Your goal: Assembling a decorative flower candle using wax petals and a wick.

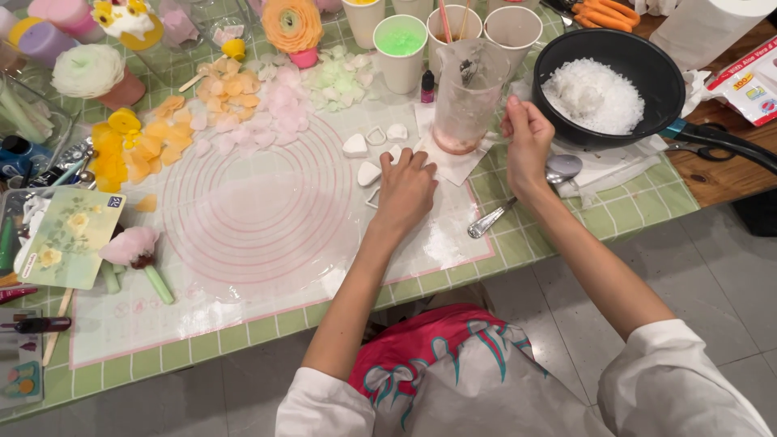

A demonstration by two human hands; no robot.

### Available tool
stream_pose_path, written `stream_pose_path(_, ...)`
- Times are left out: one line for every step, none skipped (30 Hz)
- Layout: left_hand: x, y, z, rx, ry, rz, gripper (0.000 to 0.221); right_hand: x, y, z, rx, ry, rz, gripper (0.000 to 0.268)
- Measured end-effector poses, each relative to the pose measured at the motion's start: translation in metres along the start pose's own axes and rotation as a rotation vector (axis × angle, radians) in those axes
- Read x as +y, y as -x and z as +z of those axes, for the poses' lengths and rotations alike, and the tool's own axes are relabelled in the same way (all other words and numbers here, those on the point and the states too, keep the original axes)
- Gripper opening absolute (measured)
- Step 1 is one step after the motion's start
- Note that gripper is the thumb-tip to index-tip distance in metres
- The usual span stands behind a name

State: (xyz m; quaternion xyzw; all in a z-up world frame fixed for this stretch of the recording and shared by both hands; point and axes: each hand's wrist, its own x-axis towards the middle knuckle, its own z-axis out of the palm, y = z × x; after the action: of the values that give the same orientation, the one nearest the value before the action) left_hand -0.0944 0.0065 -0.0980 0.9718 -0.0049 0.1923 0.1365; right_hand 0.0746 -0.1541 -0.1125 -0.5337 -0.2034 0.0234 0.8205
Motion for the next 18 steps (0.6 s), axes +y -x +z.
stream_pose_path(0.000, 0.001, 0.001, 0.023, -0.014, 0.006, 0.025, 0.002, -0.002, 0.002, 0.008, 0.002, -0.014, 0.028)
stream_pose_path(-0.001, 0.003, 0.002, 0.046, -0.027, 0.012, 0.026, 0.004, -0.004, 0.003, 0.015, 0.005, -0.027, 0.028)
stream_pose_path(0.000, 0.004, 0.003, 0.044, -0.027, 0.011, 0.026, 0.006, -0.006, 0.005, 0.015, 0.005, -0.026, 0.028)
stream_pose_path(0.000, 0.004, 0.003, 0.061, -0.037, 0.021, 0.028, 0.008, -0.008, 0.006, 0.020, 0.001, -0.028, 0.029)
stream_pose_path(0.001, 0.004, 0.002, 0.078, -0.048, 0.031, 0.029, 0.010, -0.011, 0.008, 0.024, -0.003, -0.031, 0.029)
stream_pose_path(0.001, 0.003, 0.002, 0.078, -0.048, 0.032, 0.029, 0.010, -0.012, 0.008, 0.025, -0.003, -0.031, 0.029)
stream_pose_path(0.002, 0.003, 0.001, 0.067, -0.053, 0.030, 0.029, 0.010, -0.013, 0.009, 0.017, 0.003, -0.028, 0.029)
stream_pose_path(0.003, 0.002, 0.001, 0.057, -0.059, 0.028, 0.029, 0.009, -0.014, 0.009, 0.008, 0.010, -0.025, 0.030)
stream_pose_path(0.003, 0.003, 0.001, 0.057, -0.058, 0.028, 0.029, 0.012, -0.016, 0.007, 0.009, 0.010, -0.025, 0.030)
stream_pose_path(0.004, 0.002, 0.001, 0.053, -0.052, 0.020, 0.029, 0.013, -0.019, 0.004, -0.015, 0.018, -0.015, 0.030)
stream_pose_path(0.004, 0.002, 0.002, 0.048, -0.047, 0.012, 0.028, 0.015, -0.022, 0.001, -0.039, 0.025, -0.006, 0.030)
stream_pose_path(0.005, 0.002, 0.002, 0.049, -0.046, 0.013, 0.028, 0.013, -0.024, -0.001, -0.039, 0.025, -0.006, 0.030)
stream_pose_path(0.006, 0.003, 0.001, 0.076, -0.033, 0.008, 0.030, 0.010, -0.025, -0.002, -0.074, 0.049, 0.005, 0.029)
stream_pose_path(0.007, 0.003, 0.001, 0.103, -0.020, 0.005, 0.031, 0.008, -0.027, -0.004, -0.108, 0.073, 0.015, 0.029)
stream_pose_path(0.008, 0.002, 0.000, 0.103, -0.020, 0.007, 0.031, 0.003, -0.027, -0.004, -0.107, 0.073, 0.014, 0.029)
stream_pose_path(0.009, 0.002, -0.001, 0.133, 0.005, 0.003, 0.032, -0.002, -0.028, -0.005, -0.142, 0.132, 0.018, 0.030)
stream_pose_path(0.011, 0.002, -0.002, 0.163, 0.030, -0.001, 0.034, -0.007, -0.028, -0.005, -0.177, 0.192, 0.022, 0.031)
stream_pose_path(0.012, 0.002, -0.002, 0.164, 0.030, 0.001, 0.034, -0.010, -0.027, -0.004, -0.175, 0.192, 0.021, 0.031)
